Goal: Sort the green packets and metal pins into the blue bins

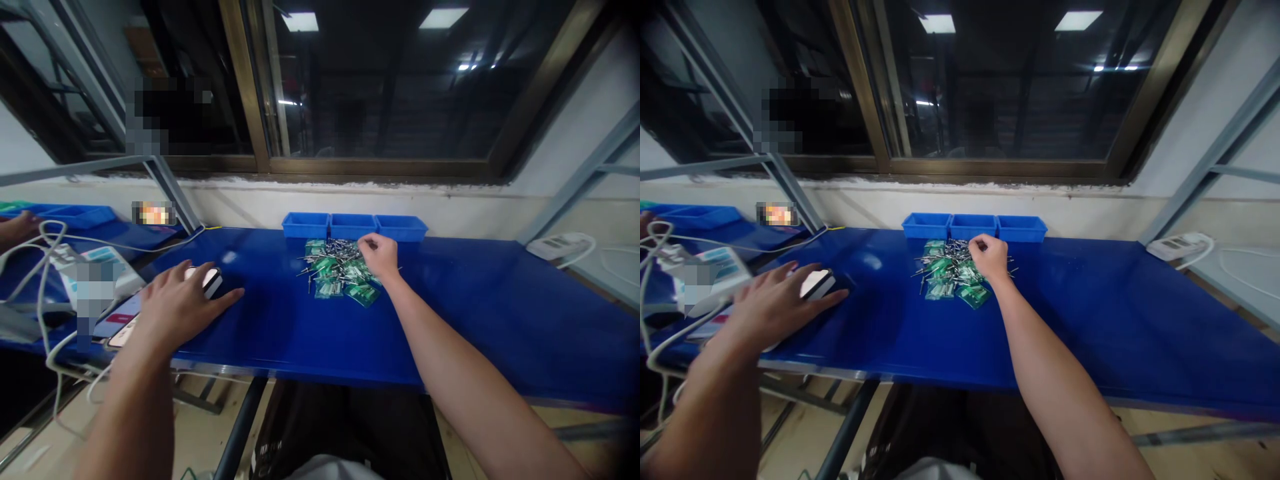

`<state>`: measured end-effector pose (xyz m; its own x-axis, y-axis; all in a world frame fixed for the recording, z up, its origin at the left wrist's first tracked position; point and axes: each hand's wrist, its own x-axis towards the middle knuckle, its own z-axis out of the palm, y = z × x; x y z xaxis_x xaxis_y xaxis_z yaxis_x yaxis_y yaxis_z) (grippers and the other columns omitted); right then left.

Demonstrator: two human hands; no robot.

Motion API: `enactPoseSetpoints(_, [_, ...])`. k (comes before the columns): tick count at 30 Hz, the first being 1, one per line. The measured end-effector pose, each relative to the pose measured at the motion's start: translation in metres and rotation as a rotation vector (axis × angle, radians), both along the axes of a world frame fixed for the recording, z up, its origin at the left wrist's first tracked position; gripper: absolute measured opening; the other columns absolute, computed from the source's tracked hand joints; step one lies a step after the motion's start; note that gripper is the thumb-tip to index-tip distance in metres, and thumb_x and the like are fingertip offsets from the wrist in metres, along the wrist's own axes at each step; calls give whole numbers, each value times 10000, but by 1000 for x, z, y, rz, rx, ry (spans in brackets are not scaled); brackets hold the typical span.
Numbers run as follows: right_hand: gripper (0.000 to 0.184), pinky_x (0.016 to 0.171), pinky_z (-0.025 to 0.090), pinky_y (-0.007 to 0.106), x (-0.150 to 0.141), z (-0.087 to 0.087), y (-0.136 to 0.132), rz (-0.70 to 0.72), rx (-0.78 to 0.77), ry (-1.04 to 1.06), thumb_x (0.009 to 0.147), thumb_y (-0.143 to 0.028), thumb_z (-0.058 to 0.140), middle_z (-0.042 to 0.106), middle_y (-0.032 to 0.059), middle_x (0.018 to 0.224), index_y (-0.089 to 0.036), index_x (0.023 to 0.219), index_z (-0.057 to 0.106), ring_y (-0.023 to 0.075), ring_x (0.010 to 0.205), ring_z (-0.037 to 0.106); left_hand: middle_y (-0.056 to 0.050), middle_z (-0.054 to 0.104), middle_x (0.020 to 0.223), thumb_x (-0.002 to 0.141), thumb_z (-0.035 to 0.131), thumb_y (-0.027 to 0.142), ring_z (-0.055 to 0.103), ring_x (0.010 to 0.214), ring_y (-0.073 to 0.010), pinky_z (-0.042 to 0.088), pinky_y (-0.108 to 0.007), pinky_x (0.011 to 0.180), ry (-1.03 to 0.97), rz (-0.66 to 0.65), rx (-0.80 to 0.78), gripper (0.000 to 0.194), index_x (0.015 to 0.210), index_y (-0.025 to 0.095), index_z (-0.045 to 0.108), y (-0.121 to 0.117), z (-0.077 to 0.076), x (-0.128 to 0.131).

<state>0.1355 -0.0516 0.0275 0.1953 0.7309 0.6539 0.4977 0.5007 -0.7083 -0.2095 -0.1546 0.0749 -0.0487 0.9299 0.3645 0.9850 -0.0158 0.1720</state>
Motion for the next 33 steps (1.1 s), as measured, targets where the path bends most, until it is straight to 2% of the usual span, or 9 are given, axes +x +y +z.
enactPoseSetpoints(1, [164, 588, 433, 257, 0, 0, 0, 3, 0, -5, 700, -268, 546, 638, 7, 582, -176, 638, 668, 157, 576, 586, -159, 519, 1263, 698, 525, 654, 396, 1215, -452, 315, -612, 967, 29, -6, 23, 703, 1230, 195, 520, 1, 7, 19])
enactPoseSetpoints(3, [164, 590, 435, 261, 1, 0, 0, 19, -9, 1, 700, -270, 546, 640, 10, 589, -177, 636, 665, 160, 581, 589, -145, 560, 1219, 750, 506, 592, 501, 1153, -342, 401, -464, 965, 8, -156, 50, 637, 1213, 155, 537, 12, 18, 59])
enactPoseSetpoints(6, [152, 595, 450, 272, 3, -1, 1, 65, -48, 83, 684, -280, 555, 654, 18, 615, -179, 643, 660, 171, 603, 603, -107, 617, 1156, 787, 523, 481, 573, 1063, -268, 446, -387, 908, -86, -383, 94, 508, 1185, 167, 565, 48, 27, 113])
enactPoseSetpoints(10, [156, 557, 458, 280, 6, -1, 4, 125, -102, 261, 657, -313, 568, 651, 19, 594, -181, 637, 647, 175, 572, 596, -87, 673, 1060, 803, 549, 338, 617, 961, -218, 466, -332, 827, -166, -714, 7, 344, 1084, 162, 639, 103, 20, 159])
enactPoseSetpoints(13, [141, 520, 452, 280, 6, -1, 6, 167, -124, 365, 643, -308, 573, 631, 9, 544, -186, 612, 635, 164, 517, 572, -61, 701, 921, 842, 496, 265, 630, 858, -182, 457, -314, 788, -197, -852, 6, 242, 960, 169, 685, 126, 5, 176])
enactPoseSetpoints(21, [126, 475, 438, 280, 4, -5, 11, 244, -134, 488, 618, -309, 610, 595, -9, 487, -191, 573, 611, 151, 456, 538, -76, 669, 894, 860, 494, 259, 595, 828, -164, 451, -316, 797, -266, -887, 112, 220, 927, 146, 670, 132, -24, 183])
enactPoseSetpoints(28, [131, 484, 437, 273, 4, -9, 12, 311, -195, 373, 629, -323, 605, 623, 4, 534, -192, 622, 613, 158, 498, 570, -113, 652, 878, 893, 384, 218, 591, 831, -190, 453, -346, 783, -196, -865, 95, 291, 917, 123, 658, 136, -38, 182])
enactPoseSetpoints(31, [125, 468, 417, 261, 4, -9, 12, 350, -191, 381, 620, -311, 630, 620, 2, 523, -185, 616, 624, 150, 483, 559, -117, 661, 879, 896, 380, 231, 597, 834, -189, 455, -340, 784, -171, -831, 81, 304, 907, 125, 665, 133, -33, 183])
enactPoseSetpoints(33, [127, 474, 422, 263, 6, -8, 11, 312, -172, 405, 618, -312, 632, 614, -3, 515, -186, 610, 625, 146, 476, 553, -115, 670, 917, 893, 407, 301, 605, 857, -198, 457, -343, 797, -156, -792, 66, 314, 926, 134, 671, 120, -18, 180])
